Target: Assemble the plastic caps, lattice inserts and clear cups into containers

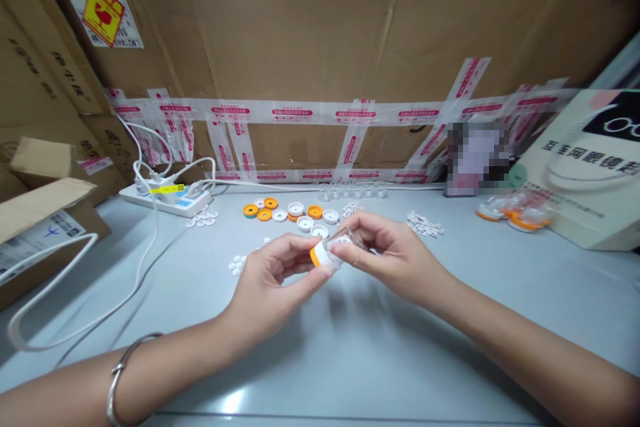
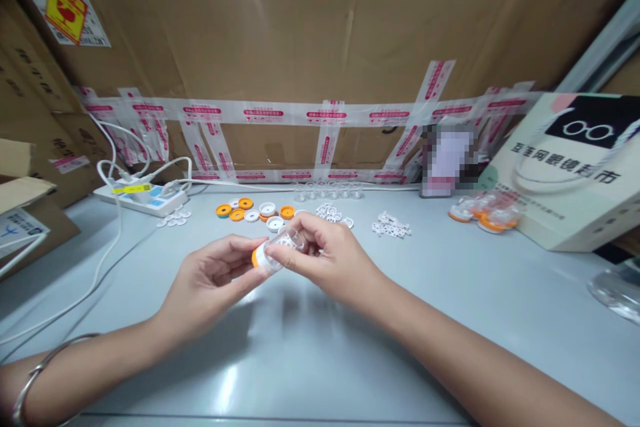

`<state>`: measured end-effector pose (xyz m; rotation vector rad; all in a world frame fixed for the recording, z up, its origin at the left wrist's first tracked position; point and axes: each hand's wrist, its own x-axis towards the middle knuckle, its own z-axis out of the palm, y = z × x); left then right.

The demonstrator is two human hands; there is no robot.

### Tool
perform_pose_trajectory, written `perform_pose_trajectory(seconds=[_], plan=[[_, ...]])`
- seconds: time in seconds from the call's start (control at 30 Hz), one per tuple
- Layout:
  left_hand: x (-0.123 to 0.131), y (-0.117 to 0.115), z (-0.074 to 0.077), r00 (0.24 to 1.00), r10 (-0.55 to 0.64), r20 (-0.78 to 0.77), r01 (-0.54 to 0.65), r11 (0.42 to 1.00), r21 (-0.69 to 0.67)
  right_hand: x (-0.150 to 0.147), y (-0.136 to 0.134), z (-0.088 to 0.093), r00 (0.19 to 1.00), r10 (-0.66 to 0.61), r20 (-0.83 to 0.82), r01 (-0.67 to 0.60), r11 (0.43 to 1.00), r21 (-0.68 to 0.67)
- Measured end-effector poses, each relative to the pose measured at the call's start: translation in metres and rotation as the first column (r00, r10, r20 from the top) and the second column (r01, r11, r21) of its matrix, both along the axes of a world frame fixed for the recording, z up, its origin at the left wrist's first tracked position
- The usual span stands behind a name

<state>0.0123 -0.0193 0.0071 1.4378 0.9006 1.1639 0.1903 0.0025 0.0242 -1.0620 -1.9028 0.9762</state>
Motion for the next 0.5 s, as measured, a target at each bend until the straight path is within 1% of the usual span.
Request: perform_pose_trajectory(seconds=[0.1,0.2,0.27,0.37,0.43,0.5], plan=[[-0.0011,0.0041,0.0002,0.998,0.0,0.062,0.002,1.0,-0.026,-0.0028,-0.0009,0.0017,0.994,0.028,-0.104,-0.034,0.998,-0.058],[-0.002,0.0064,0.0019,0.996,0.015,0.09,-0.012,0.999,-0.03,-0.0047,-0.0019,0.003,0.988,0.069,-0.138,-0.075,0.996,-0.039],[-0.0024,0.0063,0.0039,0.996,0.003,0.09,0.0,0.999,-0.036,-0.0042,-0.0032,0.0023,0.993,0.072,-0.093,-0.071,0.997,0.014],[-0.0034,0.0058,0.0072,0.994,-0.01,0.112,0.018,0.997,-0.071,-0.0011,-0.0057,-0.0001,0.995,0.095,0.03,-0.098,0.986,0.137],[-0.0046,0.006,0.0087,0.988,-0.026,0.154,0.048,0.989,-0.137,0.0014,-0.0071,-0.0013,0.985,0.124,0.12,-0.149,0.963,0.223],[-0.0061,0.0066,0.0098,0.979,-0.052,0.198,0.097,0.969,-0.226,0.0033,-0.0077,-0.0015,0.969,0.146,0.198,-0.204,0.928,0.311]])
